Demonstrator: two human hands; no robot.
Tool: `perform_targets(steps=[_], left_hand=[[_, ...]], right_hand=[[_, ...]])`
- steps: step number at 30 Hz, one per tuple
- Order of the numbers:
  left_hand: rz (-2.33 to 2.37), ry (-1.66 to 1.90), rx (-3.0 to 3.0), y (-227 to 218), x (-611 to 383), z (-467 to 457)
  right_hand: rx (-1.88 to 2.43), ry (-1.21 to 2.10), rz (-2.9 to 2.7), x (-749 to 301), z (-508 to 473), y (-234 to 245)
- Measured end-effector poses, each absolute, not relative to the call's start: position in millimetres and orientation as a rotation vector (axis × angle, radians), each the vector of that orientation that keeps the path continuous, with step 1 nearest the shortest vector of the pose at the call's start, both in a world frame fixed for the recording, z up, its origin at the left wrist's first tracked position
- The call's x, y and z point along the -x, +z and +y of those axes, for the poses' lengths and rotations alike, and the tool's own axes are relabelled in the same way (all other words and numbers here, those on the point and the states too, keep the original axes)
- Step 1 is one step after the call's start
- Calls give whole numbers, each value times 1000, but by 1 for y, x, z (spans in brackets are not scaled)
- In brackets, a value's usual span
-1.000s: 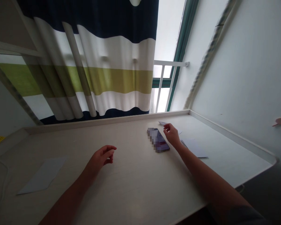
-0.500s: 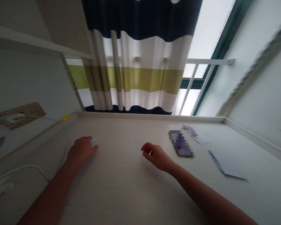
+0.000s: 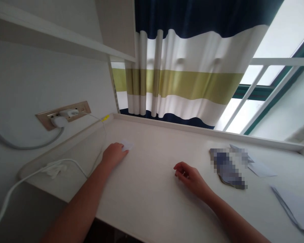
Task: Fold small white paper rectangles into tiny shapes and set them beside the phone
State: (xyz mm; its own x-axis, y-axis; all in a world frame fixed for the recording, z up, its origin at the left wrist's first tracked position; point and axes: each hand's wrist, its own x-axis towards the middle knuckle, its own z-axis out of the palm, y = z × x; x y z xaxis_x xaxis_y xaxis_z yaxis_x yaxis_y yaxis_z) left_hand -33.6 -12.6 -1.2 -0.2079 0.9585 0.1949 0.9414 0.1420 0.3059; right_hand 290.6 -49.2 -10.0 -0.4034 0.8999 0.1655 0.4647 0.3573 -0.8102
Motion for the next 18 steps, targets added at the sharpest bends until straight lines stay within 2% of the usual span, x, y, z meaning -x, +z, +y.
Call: perform_targets(steps=[5, 18], left_hand=[[2335, 732, -1896, 1, 34, -16], [2476, 575, -1893, 10, 33, -17]], right_hand=[[1194, 950, -2022, -290, -46, -19], [1218, 980, -2053, -288, -47, -18]])
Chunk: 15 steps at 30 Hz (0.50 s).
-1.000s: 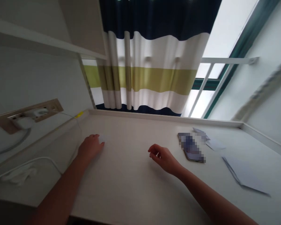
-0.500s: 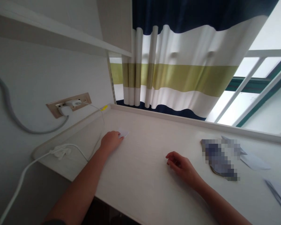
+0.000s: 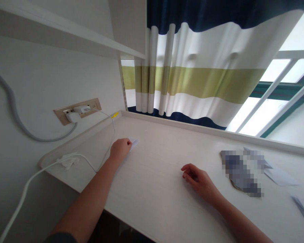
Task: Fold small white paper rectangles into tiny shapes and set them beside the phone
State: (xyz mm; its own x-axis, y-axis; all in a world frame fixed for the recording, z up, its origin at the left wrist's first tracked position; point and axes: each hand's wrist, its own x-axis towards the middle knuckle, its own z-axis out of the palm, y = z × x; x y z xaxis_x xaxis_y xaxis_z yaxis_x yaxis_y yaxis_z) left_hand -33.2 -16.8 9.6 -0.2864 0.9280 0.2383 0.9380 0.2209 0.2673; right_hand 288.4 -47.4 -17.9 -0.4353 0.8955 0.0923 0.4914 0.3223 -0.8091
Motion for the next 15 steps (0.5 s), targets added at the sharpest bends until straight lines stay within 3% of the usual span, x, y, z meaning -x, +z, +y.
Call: perform_targets(steps=[15], left_hand=[[-2346, -607, 1760, 16, 30, -21]], right_hand=[[1214, 964, -2048, -288, -48, -18]])
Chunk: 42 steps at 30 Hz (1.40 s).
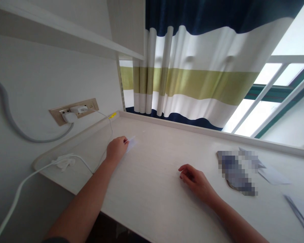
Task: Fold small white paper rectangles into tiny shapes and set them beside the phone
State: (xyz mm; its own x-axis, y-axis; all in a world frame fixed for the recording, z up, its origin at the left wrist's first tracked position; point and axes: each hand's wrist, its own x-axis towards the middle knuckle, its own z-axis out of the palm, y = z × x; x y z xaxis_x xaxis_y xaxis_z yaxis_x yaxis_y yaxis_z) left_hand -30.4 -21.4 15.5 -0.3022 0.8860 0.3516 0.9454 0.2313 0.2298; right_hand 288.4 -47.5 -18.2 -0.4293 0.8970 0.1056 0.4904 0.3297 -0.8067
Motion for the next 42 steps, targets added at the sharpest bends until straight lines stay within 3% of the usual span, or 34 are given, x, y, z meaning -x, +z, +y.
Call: perform_targets(steps=[5, 12, 15, 20, 28, 42], left_hand=[[-2046, -1047, 1755, 18, 25, -21], [-2132, -2304, 2014, 34, -28, -21], [-2097, -2612, 2190, 39, -65, -25], [-2079, -2568, 2480, 43, -118, -32], [-2097, -2164, 2729, 39, -151, -31], [-2138, -2549, 2900, 20, -142, -33]], right_hand=[[1197, 958, -2028, -289, -48, -19], [1148, 933, -1863, -287, -51, -7], [1077, 1018, -1705, -288, -53, 3], [940, 1250, -1344, -296, -53, 19], [971, 1247, -1192, -315, -41, 19], [993, 1435, -1161, -319, -44, 20]])
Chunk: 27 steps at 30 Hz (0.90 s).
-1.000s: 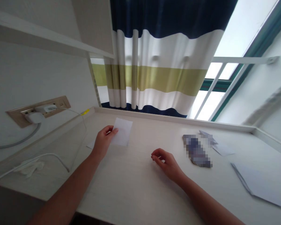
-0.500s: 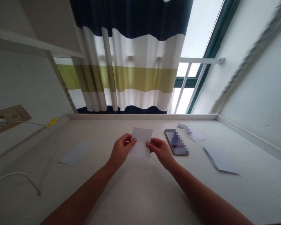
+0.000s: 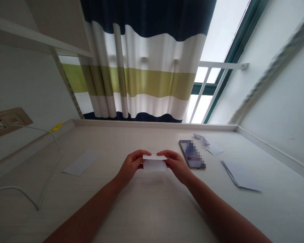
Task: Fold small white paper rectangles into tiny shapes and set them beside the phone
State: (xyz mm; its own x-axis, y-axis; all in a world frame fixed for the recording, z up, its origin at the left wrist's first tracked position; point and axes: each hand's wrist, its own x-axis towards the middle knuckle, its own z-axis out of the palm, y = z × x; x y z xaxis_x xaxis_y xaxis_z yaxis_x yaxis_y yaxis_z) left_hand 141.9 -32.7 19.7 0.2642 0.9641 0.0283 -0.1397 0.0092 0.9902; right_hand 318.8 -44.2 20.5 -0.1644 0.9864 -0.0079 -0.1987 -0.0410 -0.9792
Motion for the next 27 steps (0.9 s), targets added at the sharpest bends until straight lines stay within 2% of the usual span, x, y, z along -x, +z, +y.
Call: perform_targets(steps=[7, 17, 27], left_hand=[[741, 1028, -1227, 19, -140, -33], [971, 1033, -1311, 20, -146, -35], [885, 963, -991, 9, -153, -36]], right_hand=[[1005, 1392, -1195, -318, -46, 22], [1057, 1284, -1313, -316, -43, 17], [998, 1159, -1232, -310, -44, 10]])
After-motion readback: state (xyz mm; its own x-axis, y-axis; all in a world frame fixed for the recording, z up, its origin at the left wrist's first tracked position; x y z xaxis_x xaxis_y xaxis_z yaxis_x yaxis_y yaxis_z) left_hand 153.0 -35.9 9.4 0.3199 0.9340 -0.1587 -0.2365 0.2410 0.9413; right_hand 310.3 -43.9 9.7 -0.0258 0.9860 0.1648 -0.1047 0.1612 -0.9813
